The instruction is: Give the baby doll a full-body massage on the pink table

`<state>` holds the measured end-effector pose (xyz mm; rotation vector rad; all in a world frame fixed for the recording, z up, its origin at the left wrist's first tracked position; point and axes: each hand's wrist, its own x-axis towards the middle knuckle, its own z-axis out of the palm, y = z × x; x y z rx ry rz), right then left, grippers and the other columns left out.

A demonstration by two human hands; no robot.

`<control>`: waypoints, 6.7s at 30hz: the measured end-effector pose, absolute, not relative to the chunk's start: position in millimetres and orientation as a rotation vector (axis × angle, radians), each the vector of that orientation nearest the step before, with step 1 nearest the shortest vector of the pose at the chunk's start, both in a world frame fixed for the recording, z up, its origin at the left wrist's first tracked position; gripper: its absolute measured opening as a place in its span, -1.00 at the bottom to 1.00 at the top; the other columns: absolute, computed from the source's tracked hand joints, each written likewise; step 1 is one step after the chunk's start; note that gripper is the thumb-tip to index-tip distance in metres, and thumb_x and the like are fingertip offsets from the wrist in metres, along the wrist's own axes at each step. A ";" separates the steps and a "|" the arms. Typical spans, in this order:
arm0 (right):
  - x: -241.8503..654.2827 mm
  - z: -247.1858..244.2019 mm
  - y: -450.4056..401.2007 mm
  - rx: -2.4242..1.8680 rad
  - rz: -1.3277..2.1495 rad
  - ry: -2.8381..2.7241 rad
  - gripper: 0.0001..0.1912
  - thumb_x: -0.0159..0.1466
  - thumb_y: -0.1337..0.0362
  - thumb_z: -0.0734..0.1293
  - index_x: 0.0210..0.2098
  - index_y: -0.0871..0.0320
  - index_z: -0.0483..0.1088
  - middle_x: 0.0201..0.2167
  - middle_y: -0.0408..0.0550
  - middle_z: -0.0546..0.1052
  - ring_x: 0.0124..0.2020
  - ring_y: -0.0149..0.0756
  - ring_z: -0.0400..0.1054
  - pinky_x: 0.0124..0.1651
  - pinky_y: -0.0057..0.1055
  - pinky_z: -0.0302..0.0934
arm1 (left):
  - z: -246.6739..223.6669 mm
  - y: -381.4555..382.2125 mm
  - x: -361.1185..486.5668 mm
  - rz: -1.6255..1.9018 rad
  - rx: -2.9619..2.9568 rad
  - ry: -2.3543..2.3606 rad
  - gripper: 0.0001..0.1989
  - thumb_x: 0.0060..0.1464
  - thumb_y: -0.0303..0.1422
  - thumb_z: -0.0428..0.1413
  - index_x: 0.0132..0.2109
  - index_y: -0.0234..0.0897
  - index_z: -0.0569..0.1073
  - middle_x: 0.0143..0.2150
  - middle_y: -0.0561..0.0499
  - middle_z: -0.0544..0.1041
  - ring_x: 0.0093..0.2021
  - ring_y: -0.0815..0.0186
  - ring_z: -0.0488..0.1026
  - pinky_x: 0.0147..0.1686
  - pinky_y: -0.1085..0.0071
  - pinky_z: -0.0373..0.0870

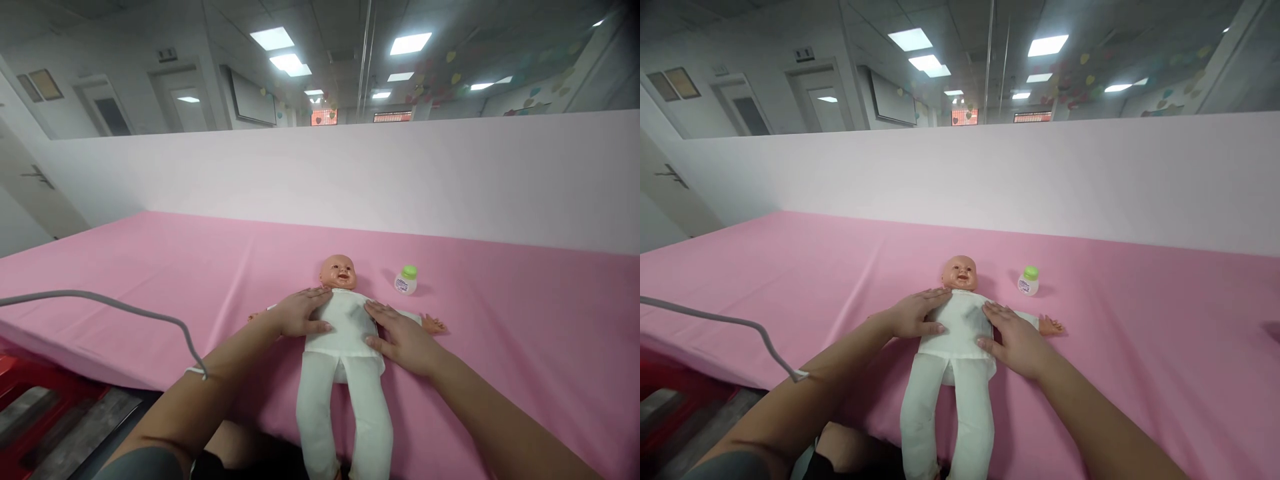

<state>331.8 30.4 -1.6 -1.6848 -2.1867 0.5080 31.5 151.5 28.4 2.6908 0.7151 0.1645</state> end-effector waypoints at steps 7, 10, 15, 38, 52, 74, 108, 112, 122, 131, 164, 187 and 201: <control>328.3 13.4 15.9 -1.565 0.418 -2.247 -0.08 0.36 -0.29 0.27 0.52 0.06 0.06 0.53 0.04 0.08 0.53 0.14 -0.05 0.51 0.17 -0.07 | 21.4 143.5 15.7 0.146 2.679 0.920 0.06 0.22 0.32 -0.05 0.56 -0.34 -0.06 0.56 -0.28 0.00 0.55 -0.12 -0.03 0.49 0.00 -0.05; 308.8 30.0 -0.2 -1.218 0.485 -2.439 -0.10 0.35 -0.24 0.32 0.52 0.02 0.07 0.51 0.04 0.10 0.52 0.14 -0.02 0.51 0.17 -0.08 | 21.5 140.8 15.2 0.152 2.672 0.915 0.08 0.20 0.33 -0.04 0.56 -0.35 -0.06 0.56 -0.30 0.00 0.56 -0.08 -0.03 0.50 0.03 -0.06; 275.6 43.7 -14.1 -0.879 0.663 -2.566 -0.21 0.36 -0.20 0.34 0.45 0.02 0.25 0.42 0.08 0.30 0.45 0.13 0.16 0.50 0.14 -0.07 | 21.4 141.3 14.1 0.174 2.670 0.888 0.07 0.20 0.31 -0.01 0.56 -0.31 -0.06 0.56 -0.28 0.01 0.56 -0.06 -0.03 0.49 0.04 -0.05; 332.7 10.9 47.8 -1.822 0.396 -2.225 -0.17 0.39 -0.34 0.12 0.45 -0.01 0.20 0.45 0.09 0.28 0.44 0.20 0.15 0.41 0.21 0.01 | 13.3 146.4 15.0 0.182 2.701 0.985 0.02 0.24 0.31 -0.09 0.54 -0.35 0.03 0.54 -0.30 0.07 0.53 -0.11 0.07 0.47 0.04 0.00; 418.2 11.4 31.3 -2.052 0.619 -1.847 -0.07 0.27 -0.29 0.31 0.49 -0.01 0.15 0.37 0.13 0.39 0.25 0.31 0.39 0.14 0.12 0.35 | 31.5 131.6 -44.7 0.254 2.432 1.442 -0.45 0.23 -0.11 0.04 0.28 -0.21 0.47 0.25 -0.18 0.55 0.20 -0.10 0.50 0.08 0.11 0.41; 440.3 -4.8 21.4 -1.962 0.812 -1.460 -0.65 0.15 -0.02 0.53 -0.20 0.05 0.52 -0.26 -0.02 0.61 -0.28 -0.07 0.49 -0.28 -0.25 0.31 | -0.2 147.1 -66.9 1.127 1.306 1.359 -0.51 -0.18 -0.37 0.44 -0.02 -0.27 0.59 -0.33 -0.03 0.58 -0.42 0.30 0.45 -0.43 0.39 0.33; 422.9 -29.8 21.2 -1.461 1.133 -0.745 -0.75 0.35 0.05 0.43 -0.21 0.11 0.58 -0.41 -0.09 0.47 -0.47 -0.40 0.26 -0.53 -0.53 0.22 | -11.1 148.1 -48.0 1.304 0.937 1.205 -0.70 0.06 -0.30 0.34 -0.10 -0.36 0.56 -0.34 -0.07 0.59 -0.45 0.35 0.51 -0.39 0.40 0.50; 424.2 -26.7 21.2 -1.449 1.122 -0.723 -0.80 0.34 0.11 0.43 -0.16 0.08 0.60 -0.34 -0.03 0.53 -0.45 -0.34 0.30 -0.51 -0.46 0.28 | -11.2 149.2 -48.9 1.302 0.905 1.203 -0.77 0.14 -0.39 0.25 -0.06 -0.40 0.55 -0.33 -0.11 0.60 -0.44 0.32 0.55 -0.35 0.35 0.55; 425.9 -13.9 14.0 -1.251 1.240 -0.662 -0.63 0.12 0.25 0.62 -0.08 0.03 0.62 -0.22 -0.07 0.53 -0.36 -0.38 0.33 -0.37 -0.50 0.37 | -4.5 148.0 -51.3 1.272 0.877 1.166 -0.70 0.02 -0.56 0.24 -0.04 -0.44 0.54 -0.32 -0.09 0.61 -0.42 0.30 0.58 -0.33 0.37 0.57; 421.2 -17.7 15.0 -1.379 1.101 -0.848 -0.54 0.17 -0.14 0.55 -0.15 0.09 0.62 -0.46 -0.13 0.38 -0.46 -0.39 0.15 -0.48 -0.48 0.13 | -9.2 149.1 -49.9 1.270 0.927 1.213 -0.74 0.07 -0.34 0.32 -0.11 -0.36 0.54 -0.35 -0.04 0.59 -0.44 0.36 0.53 -0.36 0.41 0.53; 411.0 -14.8 15.2 -1.381 0.972 -0.855 -0.47 0.15 -0.24 0.52 -0.16 0.05 0.58 -0.44 -0.14 0.40 -0.42 -0.35 0.22 -0.38 -0.41 0.21 | -6.5 146.3 -46.0 1.260 0.907 1.255 -0.87 0.15 -0.42 0.18 -0.14 -0.34 0.52 -0.38 -0.08 0.59 -0.47 0.29 0.56 -0.40 0.35 0.55; 421.1 -20.2 13.1 -1.394 1.037 -0.923 -0.59 0.22 -0.15 0.52 -0.20 0.05 0.61 -0.36 -0.10 0.44 -0.38 -0.34 0.22 -0.36 -0.41 0.21 | -14.4 146.2 -52.1 1.208 1.023 1.192 -0.70 0.07 -0.18 0.34 -0.23 -0.29 0.48 -0.39 -0.02 0.58 -0.43 0.30 0.55 -0.34 0.34 0.55; 428.5 -23.7 15.1 -1.268 1.117 -0.799 -0.54 0.05 0.05 0.68 -0.12 0.06 0.62 -0.29 -0.10 0.49 -0.35 -0.38 0.31 -0.31 -0.46 0.34 | -16.2 147.5 -55.7 1.211 0.975 1.131 -0.59 -0.02 -0.45 0.33 0.02 -0.38 0.53 -0.29 -0.10 0.62 -0.39 0.30 0.58 -0.32 0.38 0.54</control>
